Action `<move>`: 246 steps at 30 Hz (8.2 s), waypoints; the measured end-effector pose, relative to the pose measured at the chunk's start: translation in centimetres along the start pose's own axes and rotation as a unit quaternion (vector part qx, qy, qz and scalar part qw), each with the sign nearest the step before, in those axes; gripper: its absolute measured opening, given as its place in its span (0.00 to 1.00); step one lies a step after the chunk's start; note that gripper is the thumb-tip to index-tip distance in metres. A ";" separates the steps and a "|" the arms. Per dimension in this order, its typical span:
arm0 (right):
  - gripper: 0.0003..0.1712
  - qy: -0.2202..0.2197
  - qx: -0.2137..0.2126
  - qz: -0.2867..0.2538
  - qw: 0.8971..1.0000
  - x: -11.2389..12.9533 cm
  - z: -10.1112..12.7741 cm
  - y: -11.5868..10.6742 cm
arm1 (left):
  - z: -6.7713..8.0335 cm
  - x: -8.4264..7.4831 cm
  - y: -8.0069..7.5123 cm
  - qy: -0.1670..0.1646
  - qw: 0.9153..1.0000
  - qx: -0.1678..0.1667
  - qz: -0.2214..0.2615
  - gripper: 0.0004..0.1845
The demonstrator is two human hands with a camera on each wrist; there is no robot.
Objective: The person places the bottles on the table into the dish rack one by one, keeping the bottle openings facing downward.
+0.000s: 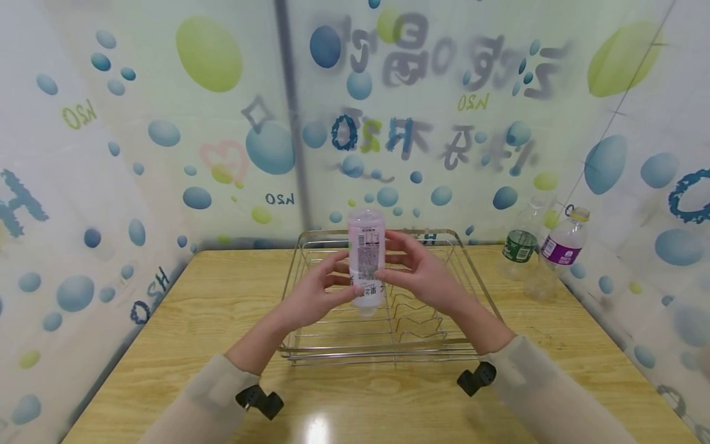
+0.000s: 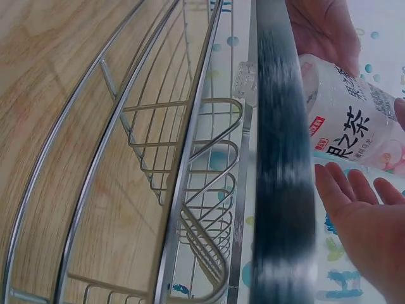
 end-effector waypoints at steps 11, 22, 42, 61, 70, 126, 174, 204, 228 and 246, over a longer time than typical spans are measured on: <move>0.45 0.009 0.007 0.019 1.000 -0.2 -0.3 0.6 | 0.1 0.1 0.0 -0.022 1.000 0.000 0.021 0.41; 0.45 0.001 0.010 0.019 1.000 -0.2 -0.4 0.7 | 0.5 0.2 -0.4 -0.013 1.000 0.002 0.013 0.42; 0.44 0.012 -0.013 0.019 1.000 -0.5 -0.5 -0.4 | 7.5 3.2 -9.0 -0.002 0.990 -0.123 -0.062 0.31; 0.45 0.001 -0.023 0.010 1.000 1.5 -3.1 -0.8 | 10.1 8.3 -7.6 -0.029 0.998 -0.055 0.033 0.29; 0.47 0.010 -0.035 0.021 0.999 2.4 -5.5 -0.7 | 9.8 8.9 -7.0 -0.023 0.996 -0.050 0.069 0.30; 0.46 0.089 -0.022 -0.065 0.994 -6.9 -15.4 7.1 | 9.6 9.7 -6.5 -0.021 0.992 -0.048 0.114 0.29; 0.48 0.115 0.014 -0.012 0.993 -9.0 -15.2 8.9 | 9.4 9.6 -6.8 -0.014 0.993 -0.049 0.104 0.28; 0.49 0.145 0.027 -0.007 0.989 -9.4 -14.9 9.0 | 9.5 9.6 -6.7 -0.009 0.993 -0.048 0.112 0.27; 0.38 0.047 -0.107 -0.026 0.993 -2.9 -14.4 3.1 | 9.4 9.5 -6.8 -0.006 0.992 -0.054 0.115 0.28; 0.33 0.008 -0.102 0.065 0.993 3.2 -4.9 -5.8 | 9.5 9.6 -6.8 -0.016 0.992 -0.061 0.107 0.28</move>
Point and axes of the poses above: each hand's wrist, its own z-axis away from the middle knuckle, its own y-axis out of the palm, x = y × z, the point moved 9 cm from there along -z, towards the middle knuckle, and after that the axes turned 2 degrees about -z, right-handed, at the moved point
